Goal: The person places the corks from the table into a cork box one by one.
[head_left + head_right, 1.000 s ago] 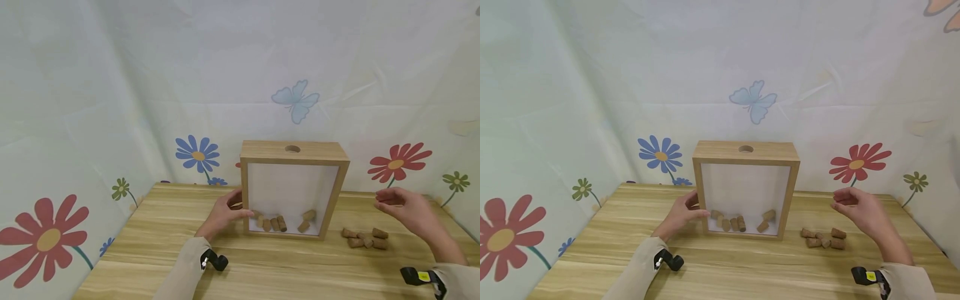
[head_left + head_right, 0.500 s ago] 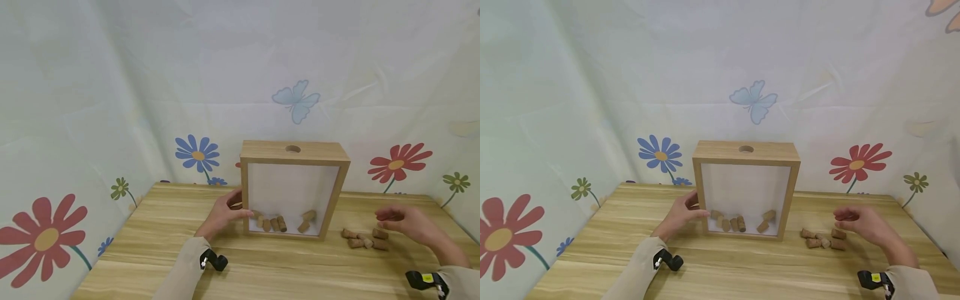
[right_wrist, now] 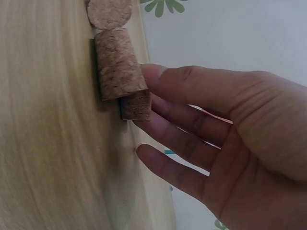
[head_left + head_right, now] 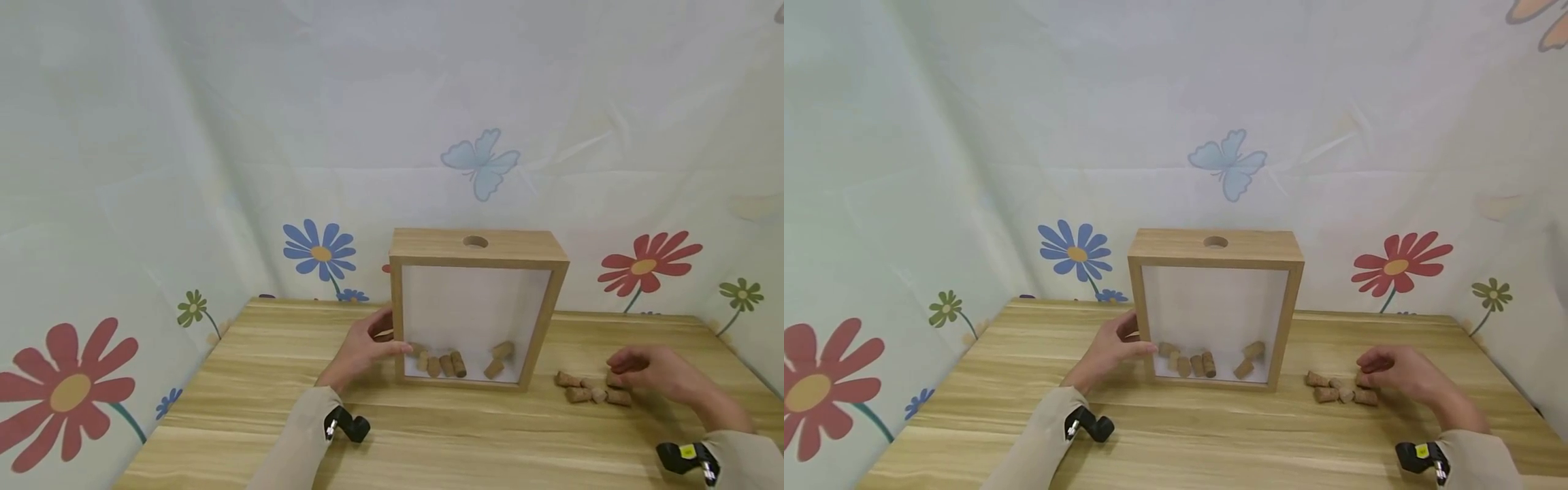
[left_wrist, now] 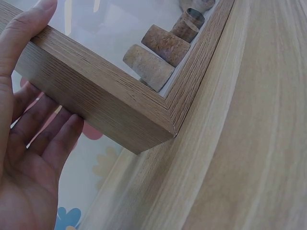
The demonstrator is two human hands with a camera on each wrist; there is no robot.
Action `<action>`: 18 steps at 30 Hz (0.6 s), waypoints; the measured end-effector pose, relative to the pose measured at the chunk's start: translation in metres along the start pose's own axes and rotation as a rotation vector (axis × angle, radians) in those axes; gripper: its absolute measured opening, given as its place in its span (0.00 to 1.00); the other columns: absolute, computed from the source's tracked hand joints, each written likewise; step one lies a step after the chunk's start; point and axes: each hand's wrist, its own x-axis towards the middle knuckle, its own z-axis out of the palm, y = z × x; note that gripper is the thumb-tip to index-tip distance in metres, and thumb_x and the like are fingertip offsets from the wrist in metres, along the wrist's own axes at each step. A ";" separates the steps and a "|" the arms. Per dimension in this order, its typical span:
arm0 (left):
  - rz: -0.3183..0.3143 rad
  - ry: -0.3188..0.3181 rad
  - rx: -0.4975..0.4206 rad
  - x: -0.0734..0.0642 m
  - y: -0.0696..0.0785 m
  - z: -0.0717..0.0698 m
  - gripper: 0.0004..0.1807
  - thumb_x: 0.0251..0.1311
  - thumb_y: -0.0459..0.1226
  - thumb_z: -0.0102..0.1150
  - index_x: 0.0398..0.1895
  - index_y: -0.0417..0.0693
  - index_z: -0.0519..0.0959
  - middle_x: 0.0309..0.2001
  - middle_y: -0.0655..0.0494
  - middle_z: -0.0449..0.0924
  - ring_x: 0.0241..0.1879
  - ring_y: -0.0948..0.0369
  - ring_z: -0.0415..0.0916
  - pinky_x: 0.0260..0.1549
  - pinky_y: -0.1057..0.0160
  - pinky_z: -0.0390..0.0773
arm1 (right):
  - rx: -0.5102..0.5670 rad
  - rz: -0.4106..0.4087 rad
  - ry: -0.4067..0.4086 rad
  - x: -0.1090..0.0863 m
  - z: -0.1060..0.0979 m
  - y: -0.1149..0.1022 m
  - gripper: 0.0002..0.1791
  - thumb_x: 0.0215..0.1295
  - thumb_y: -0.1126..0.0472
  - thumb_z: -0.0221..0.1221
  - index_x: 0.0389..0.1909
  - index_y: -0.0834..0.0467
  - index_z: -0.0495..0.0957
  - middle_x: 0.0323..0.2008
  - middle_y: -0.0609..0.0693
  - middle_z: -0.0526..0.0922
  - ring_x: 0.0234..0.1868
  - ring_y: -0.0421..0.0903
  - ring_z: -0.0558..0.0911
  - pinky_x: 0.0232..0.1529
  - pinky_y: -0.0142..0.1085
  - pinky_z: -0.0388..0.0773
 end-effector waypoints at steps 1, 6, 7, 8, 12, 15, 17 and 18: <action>0.000 0.001 -0.001 0.000 0.000 0.000 0.42 0.59 0.32 0.79 0.77 0.46 0.71 0.64 0.44 0.80 0.64 0.45 0.79 0.63 0.54 0.80 | -0.009 0.006 0.002 0.000 0.001 0.000 0.12 0.69 0.69 0.68 0.50 0.70 0.84 0.43 0.54 0.88 0.42 0.43 0.83 0.39 0.31 0.82; 0.001 0.011 -0.001 0.000 0.001 0.000 0.42 0.58 0.31 0.79 0.77 0.47 0.72 0.64 0.44 0.81 0.64 0.46 0.80 0.62 0.54 0.80 | -0.039 0.012 0.024 0.002 0.003 -0.001 0.11 0.69 0.66 0.69 0.48 0.67 0.85 0.42 0.52 0.88 0.41 0.42 0.83 0.39 0.32 0.81; 0.001 0.012 0.002 0.000 0.000 0.000 0.42 0.58 0.30 0.79 0.77 0.47 0.72 0.64 0.44 0.81 0.64 0.46 0.80 0.63 0.55 0.80 | -0.042 0.009 0.029 0.002 0.003 -0.001 0.10 0.69 0.66 0.69 0.47 0.67 0.85 0.41 0.52 0.88 0.40 0.40 0.82 0.38 0.32 0.81; 0.001 0.013 0.004 0.000 0.000 0.000 0.42 0.58 0.30 0.79 0.77 0.47 0.72 0.64 0.44 0.81 0.64 0.47 0.80 0.62 0.55 0.80 | -0.044 0.003 0.035 0.002 0.004 -0.001 0.10 0.69 0.65 0.70 0.47 0.66 0.86 0.41 0.51 0.88 0.39 0.39 0.82 0.38 0.32 0.82; 0.003 0.013 0.014 0.000 0.000 -0.001 0.42 0.58 0.27 0.77 0.77 0.47 0.72 0.64 0.44 0.81 0.63 0.47 0.80 0.62 0.55 0.80 | -0.052 -0.012 0.050 0.003 0.005 -0.002 0.09 0.70 0.65 0.70 0.45 0.66 0.87 0.39 0.50 0.88 0.38 0.37 0.81 0.37 0.33 0.81; 0.005 0.009 0.011 0.000 0.000 -0.001 0.42 0.58 0.30 0.79 0.77 0.47 0.72 0.64 0.44 0.81 0.64 0.46 0.80 0.62 0.54 0.80 | -0.058 0.005 0.047 0.003 0.005 -0.002 0.09 0.71 0.64 0.69 0.46 0.65 0.87 0.40 0.51 0.88 0.40 0.43 0.82 0.38 0.35 0.81; 0.006 0.007 0.009 0.000 0.000 -0.001 0.43 0.58 0.32 0.80 0.77 0.46 0.72 0.63 0.44 0.81 0.64 0.46 0.80 0.62 0.54 0.80 | -0.054 0.021 0.057 0.003 0.005 -0.002 0.11 0.73 0.62 0.68 0.48 0.66 0.86 0.42 0.53 0.88 0.42 0.46 0.83 0.39 0.35 0.81; 0.006 0.006 0.008 0.000 0.000 -0.001 0.43 0.57 0.33 0.81 0.77 0.46 0.72 0.63 0.44 0.81 0.64 0.46 0.80 0.62 0.54 0.80 | -0.043 0.028 0.069 0.003 0.005 -0.003 0.12 0.73 0.62 0.67 0.50 0.66 0.86 0.43 0.54 0.88 0.43 0.47 0.83 0.39 0.35 0.82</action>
